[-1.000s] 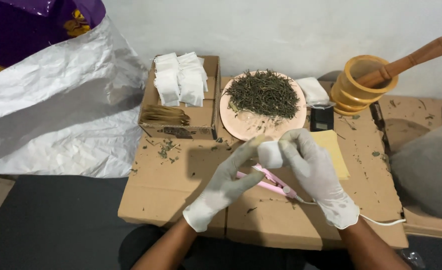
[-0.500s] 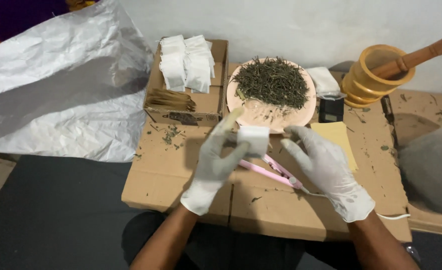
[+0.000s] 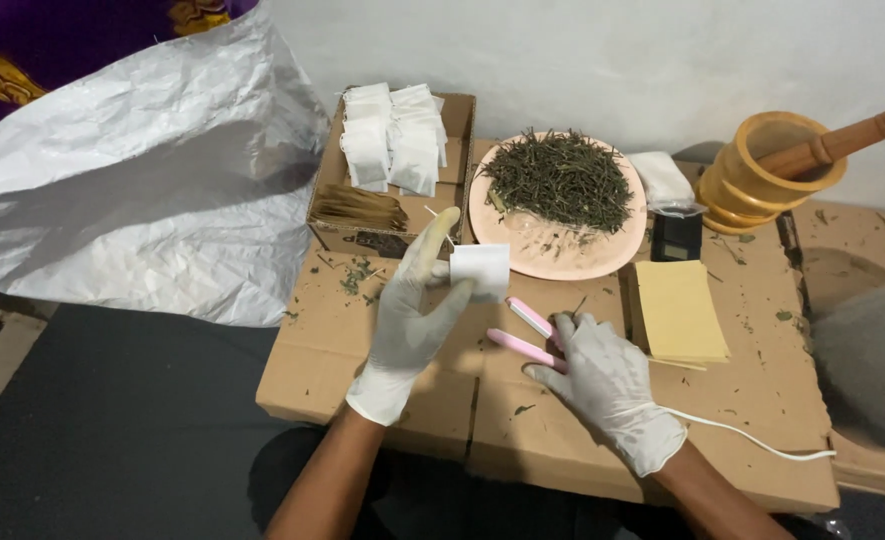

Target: Sealing small paper tea bag envelopes using a handheld heat sealer at a production station.

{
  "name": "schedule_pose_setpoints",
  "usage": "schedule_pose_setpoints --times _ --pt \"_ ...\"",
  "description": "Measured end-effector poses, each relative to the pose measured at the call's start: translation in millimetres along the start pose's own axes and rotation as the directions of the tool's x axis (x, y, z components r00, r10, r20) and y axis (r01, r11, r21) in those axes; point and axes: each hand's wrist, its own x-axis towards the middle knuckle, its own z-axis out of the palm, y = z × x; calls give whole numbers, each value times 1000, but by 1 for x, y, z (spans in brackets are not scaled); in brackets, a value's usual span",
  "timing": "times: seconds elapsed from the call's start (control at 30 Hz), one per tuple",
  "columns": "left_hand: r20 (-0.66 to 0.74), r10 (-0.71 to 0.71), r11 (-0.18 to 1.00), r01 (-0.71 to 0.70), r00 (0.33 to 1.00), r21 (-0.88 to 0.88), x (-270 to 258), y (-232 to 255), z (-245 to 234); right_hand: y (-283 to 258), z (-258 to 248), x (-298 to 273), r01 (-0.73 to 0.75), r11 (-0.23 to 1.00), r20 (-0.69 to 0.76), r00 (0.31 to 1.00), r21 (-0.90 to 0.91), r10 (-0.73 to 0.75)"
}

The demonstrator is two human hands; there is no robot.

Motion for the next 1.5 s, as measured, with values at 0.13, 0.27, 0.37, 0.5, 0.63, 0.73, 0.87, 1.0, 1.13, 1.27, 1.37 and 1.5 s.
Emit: schedule_pose_setpoints --times 0.13,0.27,0.37,0.5,0.63,0.73,0.87,1.0,1.13,1.27,1.37,1.5 --pt "27 31 997 -33 999 73 2 3 -4 2 15 3 11 1000 -82 997 -22 -13" --pt "22 56 998 -56 998 18 3 3 -2 4 -1 1 -10 1000 -21 1000 6 10" --pt "49 106 991 -110 993 78 7 -2 -8 18 -29 -7 -41 985 17 999 169 38" --pt "130 148 976 -166 980 143 5 -2 -8 28 -115 -27 -147 946 150 983 290 106" --pt "237 181 965 -219 955 146 0 -2 0 43 -149 -43 -229 899 174 969 374 175" --pt "279 268 960 -279 922 -2 2 -1 9 53 -143 -45 -136 909 138 987 393 88" --pt "344 119 984 -157 932 83 -8 0 12 26 -172 -56 -273 864 260 950 424 173" --pt "359 209 967 -247 910 63 -14 -11 17 25 -169 -56 -241 876 245 958 418 147" --pt "400 208 959 -267 893 98 -18 -7 23 26 -157 -54 -91 884 139 990 458 29" --pt "414 207 921 -319 886 222 -21 -15 29 37 -127 -45 67 899 40 995 432 -93" --pt "272 281 952 -304 920 43 -15 -5 37 31 -126 -43 -48 879 116 993 475 -9" --pt "280 283 953 -301 917 24 -15 5 40 27 -130 -46 -38 863 110 994 504 -21"
